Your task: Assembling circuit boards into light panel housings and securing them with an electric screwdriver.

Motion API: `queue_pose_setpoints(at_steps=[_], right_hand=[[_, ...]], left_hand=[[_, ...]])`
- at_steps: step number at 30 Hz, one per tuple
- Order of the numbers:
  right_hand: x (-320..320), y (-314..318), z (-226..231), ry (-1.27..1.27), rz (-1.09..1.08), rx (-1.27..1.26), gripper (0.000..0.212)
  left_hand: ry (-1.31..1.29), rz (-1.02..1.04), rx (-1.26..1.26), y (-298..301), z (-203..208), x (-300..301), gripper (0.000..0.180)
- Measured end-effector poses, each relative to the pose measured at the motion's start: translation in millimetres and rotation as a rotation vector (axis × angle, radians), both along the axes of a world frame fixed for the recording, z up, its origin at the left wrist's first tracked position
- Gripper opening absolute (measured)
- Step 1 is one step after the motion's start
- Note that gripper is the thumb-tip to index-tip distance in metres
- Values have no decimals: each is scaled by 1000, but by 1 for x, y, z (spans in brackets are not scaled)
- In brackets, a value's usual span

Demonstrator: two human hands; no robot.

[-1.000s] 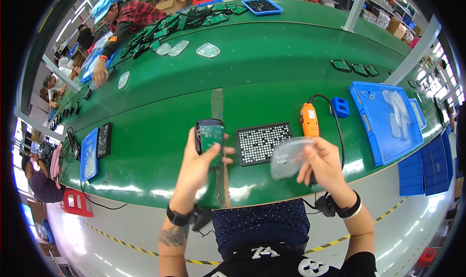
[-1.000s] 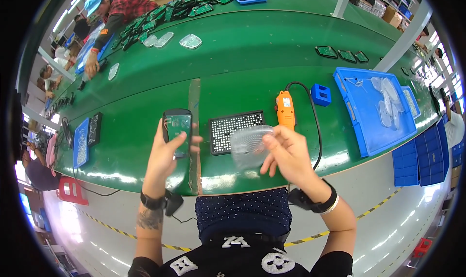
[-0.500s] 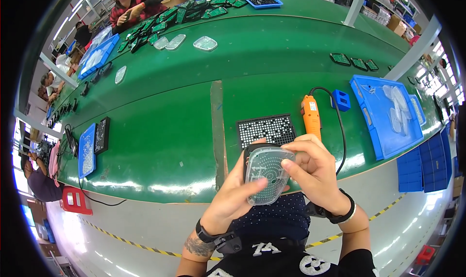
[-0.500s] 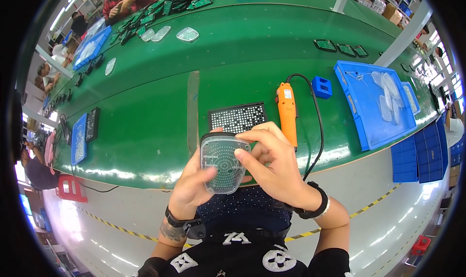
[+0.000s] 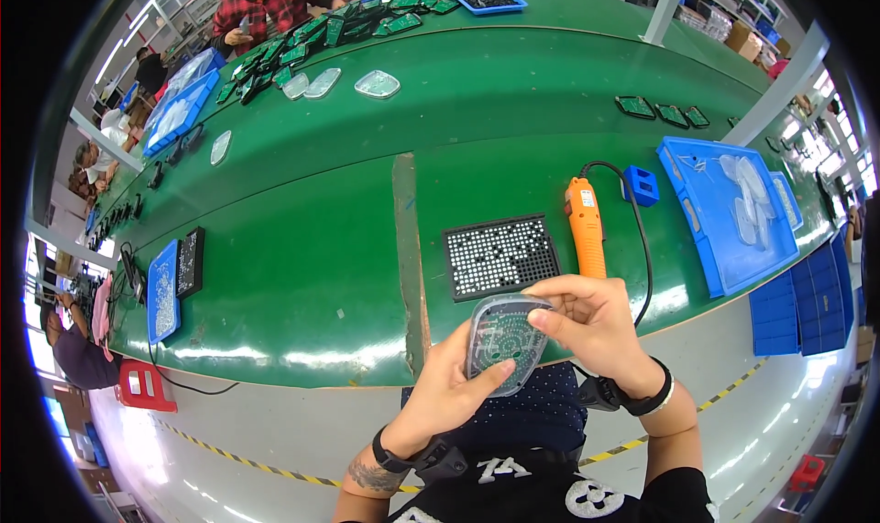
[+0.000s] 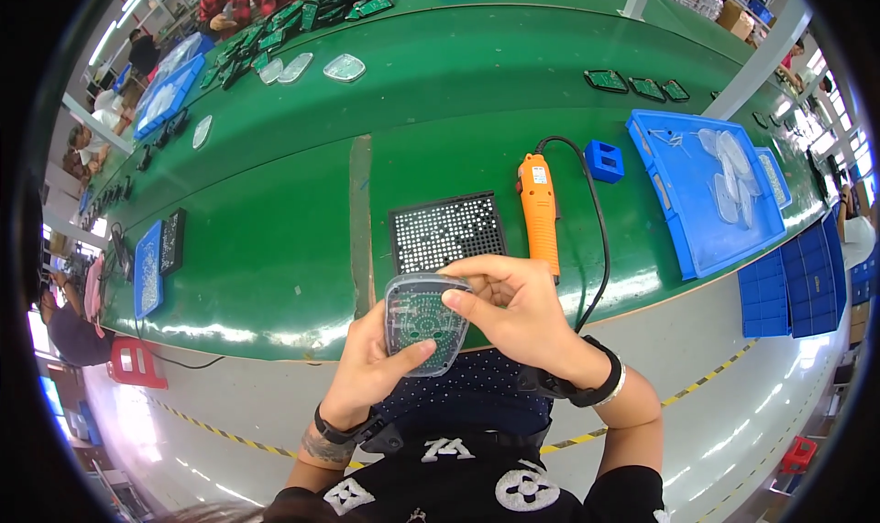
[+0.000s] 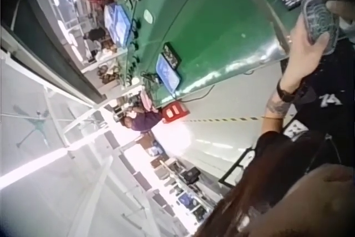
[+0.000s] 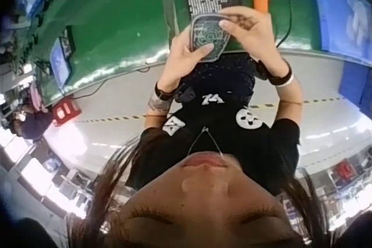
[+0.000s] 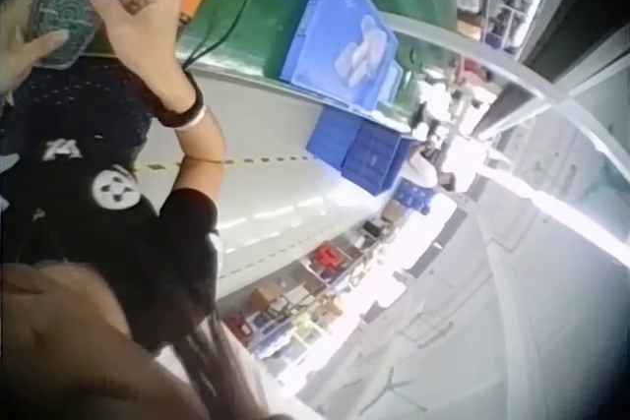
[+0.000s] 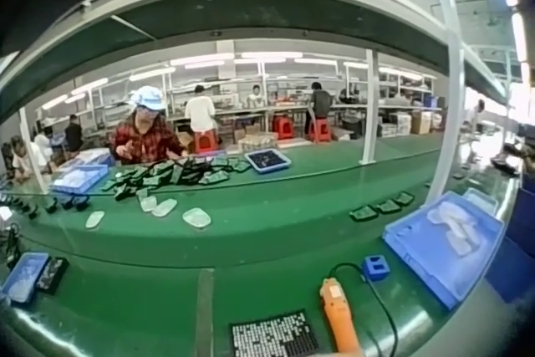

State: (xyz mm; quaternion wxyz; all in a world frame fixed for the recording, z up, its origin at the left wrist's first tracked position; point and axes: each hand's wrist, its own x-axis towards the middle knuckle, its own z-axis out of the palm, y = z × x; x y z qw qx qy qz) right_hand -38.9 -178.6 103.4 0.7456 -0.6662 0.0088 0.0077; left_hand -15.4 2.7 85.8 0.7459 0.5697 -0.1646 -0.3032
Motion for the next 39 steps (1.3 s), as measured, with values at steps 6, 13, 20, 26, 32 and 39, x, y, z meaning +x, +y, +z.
queue_pose_setpoints(at_steps=[6, 13, 20, 26, 32, 39], right_hand=[[-6, -23, -14, 61, 127, -38, 27], [-41, -87, 16, 46, -12, -515, 40], [-51, -153, 28, 146, -369, -658, 38], [-48, -244, 13, 332, -604, -773, 30], [-46, -376, -40, 426, -776, -869, 27], [2, -420, -17, 718, -765, -1071, 29]], left_hand=[[-333, -383, 529, 13, 10, 30, 39], [-215, -461, 684, -41, 31, 173, 46], [-601, 424, 882, -71, -60, 395, 61], [-953, 427, 1167, -98, -64, 506, 56], [-887, 685, 1328, -112, -85, 635, 58], [-586, 570, 1323, -76, -99, 782, 71]])
